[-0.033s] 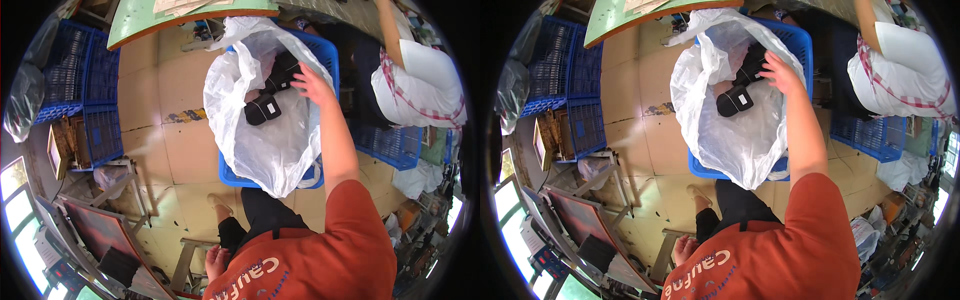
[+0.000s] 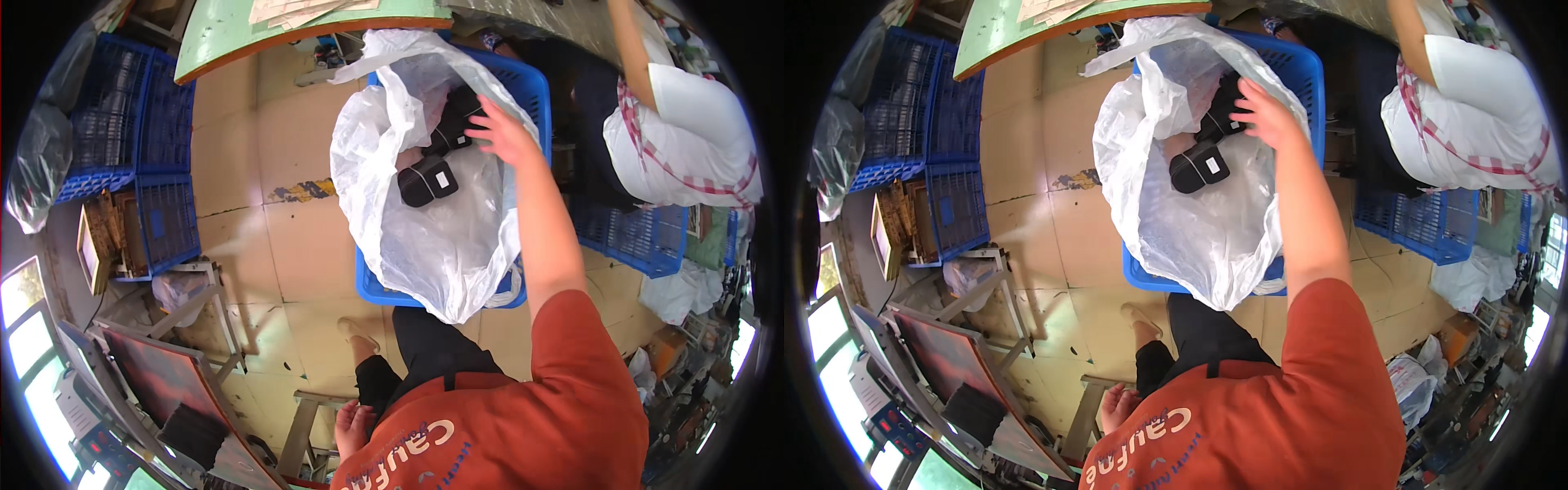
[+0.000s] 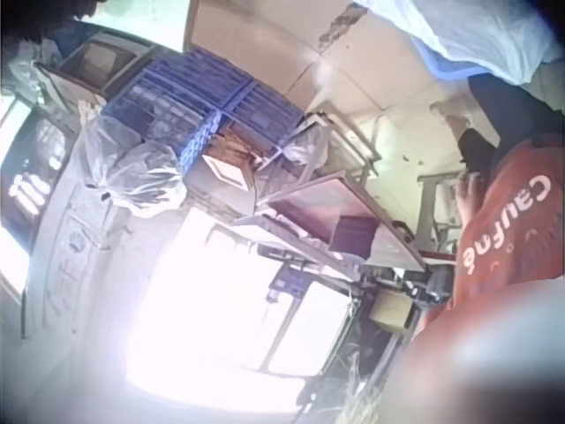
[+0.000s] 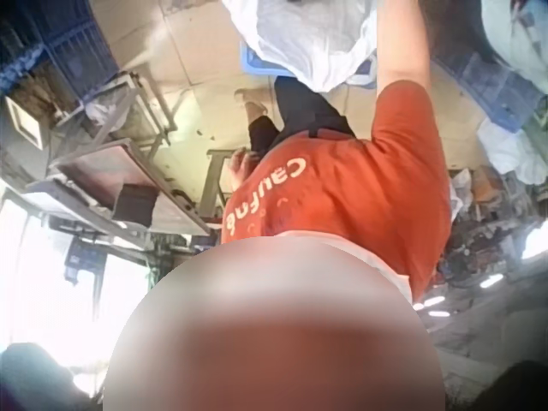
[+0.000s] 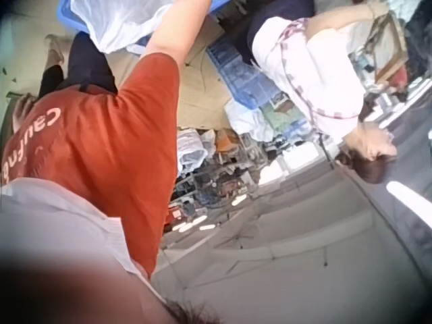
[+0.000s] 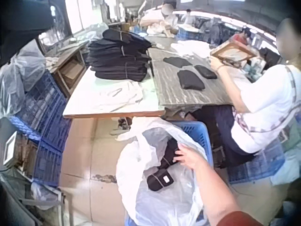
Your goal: Stacking, stamping with a heat press, and bagging shoe heel components in a factory.
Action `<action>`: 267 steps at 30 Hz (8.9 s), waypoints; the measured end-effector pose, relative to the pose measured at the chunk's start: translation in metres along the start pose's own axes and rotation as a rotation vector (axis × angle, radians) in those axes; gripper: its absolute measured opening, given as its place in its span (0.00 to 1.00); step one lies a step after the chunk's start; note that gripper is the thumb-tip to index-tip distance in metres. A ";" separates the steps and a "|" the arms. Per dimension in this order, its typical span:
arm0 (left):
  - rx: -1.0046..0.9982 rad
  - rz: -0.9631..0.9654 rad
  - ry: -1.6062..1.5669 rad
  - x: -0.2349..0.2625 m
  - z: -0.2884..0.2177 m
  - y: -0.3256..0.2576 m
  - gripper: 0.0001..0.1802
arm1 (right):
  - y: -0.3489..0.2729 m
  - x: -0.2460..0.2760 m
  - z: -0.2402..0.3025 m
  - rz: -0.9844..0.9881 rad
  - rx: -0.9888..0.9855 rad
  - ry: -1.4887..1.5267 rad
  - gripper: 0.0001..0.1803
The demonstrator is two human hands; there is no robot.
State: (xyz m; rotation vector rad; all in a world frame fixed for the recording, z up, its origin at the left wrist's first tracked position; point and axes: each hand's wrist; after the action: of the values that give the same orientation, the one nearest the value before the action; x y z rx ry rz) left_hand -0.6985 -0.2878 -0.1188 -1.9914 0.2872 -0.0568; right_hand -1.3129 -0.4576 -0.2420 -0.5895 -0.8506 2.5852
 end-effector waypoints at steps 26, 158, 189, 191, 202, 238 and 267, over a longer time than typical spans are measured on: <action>0.038 -0.021 -0.073 -0.002 0.018 -0.001 0.13 | 0.081 -0.150 -0.095 -0.541 0.471 -0.078 0.31; -0.619 -1.212 0.836 0.311 -0.181 -0.101 0.43 | -0.228 -0.347 -0.135 1.057 -0.049 0.513 0.47; -0.485 -1.205 0.805 0.298 -0.182 -0.095 0.57 | -0.074 -0.174 -0.075 -0.949 0.402 -0.931 0.27; -0.518 -1.133 0.624 0.305 -0.178 -0.101 0.57 | -0.087 -0.252 -0.052 -0.635 0.815 -1.065 0.26; -0.802 -0.710 0.060 0.371 -0.125 -0.099 0.50 | -0.207 -0.684 -0.153 1.065 0.618 -0.879 0.22; -0.714 -0.727 -0.003 0.380 -0.094 -0.111 0.44 | -0.220 -0.775 -0.159 1.361 1.177 -1.717 0.49; -1.006 -0.886 -0.011 0.394 -0.078 -0.089 0.12 | -0.229 -0.825 -0.162 1.839 1.524 -2.028 0.32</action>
State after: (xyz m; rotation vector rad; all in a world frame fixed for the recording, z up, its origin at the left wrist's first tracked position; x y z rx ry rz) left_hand -0.3135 -0.4114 -0.0408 -2.9589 -0.7454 -0.5515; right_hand -0.4872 -0.5786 0.0083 -1.1465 -1.0323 -0.8915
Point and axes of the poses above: each hand's wrist, its own y-axis towards the middle knuckle, its own x-axis out of the back of the hand, z = x × y, and after that the axes turned 13 degrees about z, right-handed
